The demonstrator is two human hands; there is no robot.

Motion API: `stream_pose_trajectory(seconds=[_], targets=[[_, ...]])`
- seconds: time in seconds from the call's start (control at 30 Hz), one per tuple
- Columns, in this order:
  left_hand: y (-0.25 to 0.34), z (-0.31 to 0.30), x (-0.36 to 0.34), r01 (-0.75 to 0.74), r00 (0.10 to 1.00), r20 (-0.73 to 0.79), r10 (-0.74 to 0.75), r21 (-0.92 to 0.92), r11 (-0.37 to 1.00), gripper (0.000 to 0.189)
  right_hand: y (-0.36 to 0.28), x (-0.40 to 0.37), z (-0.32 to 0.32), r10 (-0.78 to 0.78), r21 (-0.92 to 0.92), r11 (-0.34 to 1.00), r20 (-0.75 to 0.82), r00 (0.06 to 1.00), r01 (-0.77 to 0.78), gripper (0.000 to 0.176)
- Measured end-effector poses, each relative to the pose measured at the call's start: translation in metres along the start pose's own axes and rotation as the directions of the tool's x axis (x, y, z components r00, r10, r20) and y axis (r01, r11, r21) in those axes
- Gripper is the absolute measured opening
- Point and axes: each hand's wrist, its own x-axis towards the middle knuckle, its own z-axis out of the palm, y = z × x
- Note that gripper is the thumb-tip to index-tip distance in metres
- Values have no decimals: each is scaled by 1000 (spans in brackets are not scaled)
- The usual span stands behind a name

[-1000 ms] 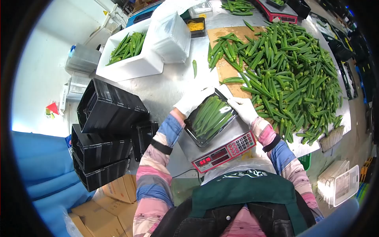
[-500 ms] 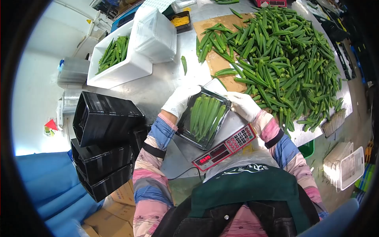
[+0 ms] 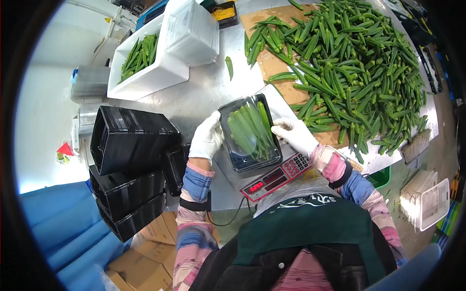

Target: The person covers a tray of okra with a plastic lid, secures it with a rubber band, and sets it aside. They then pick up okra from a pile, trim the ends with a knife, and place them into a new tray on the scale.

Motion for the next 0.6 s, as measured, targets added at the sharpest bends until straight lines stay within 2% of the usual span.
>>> stream_pose_trajectory(seconds=[0.1,0.2,0.37,0.4,0.5,0.6], targets=[[2,36,-30,-14,995,-97,18,40,999,16,7,-10,3,-5,-22,1000,-16,1000,4,45],[-2,29,-38,-164,981,-63,181,218,962,20,11,-19,4,-49,-109,993,-42,998,44,46],[-6,28,-45,-342,913,-135,385,261,903,23,19,-42,9,-209,-215,960,-118,971,181,47],[-4,34,-49,-376,892,-147,428,286,881,22,18,-48,9,-194,-242,957,-123,973,160,45],[3,39,-62,-417,906,-17,424,143,898,22,13,-59,10,-231,-249,948,-108,967,198,44],[5,55,-80,-394,919,3,395,29,918,27,-8,-63,17,-479,-273,855,-94,873,440,44]])
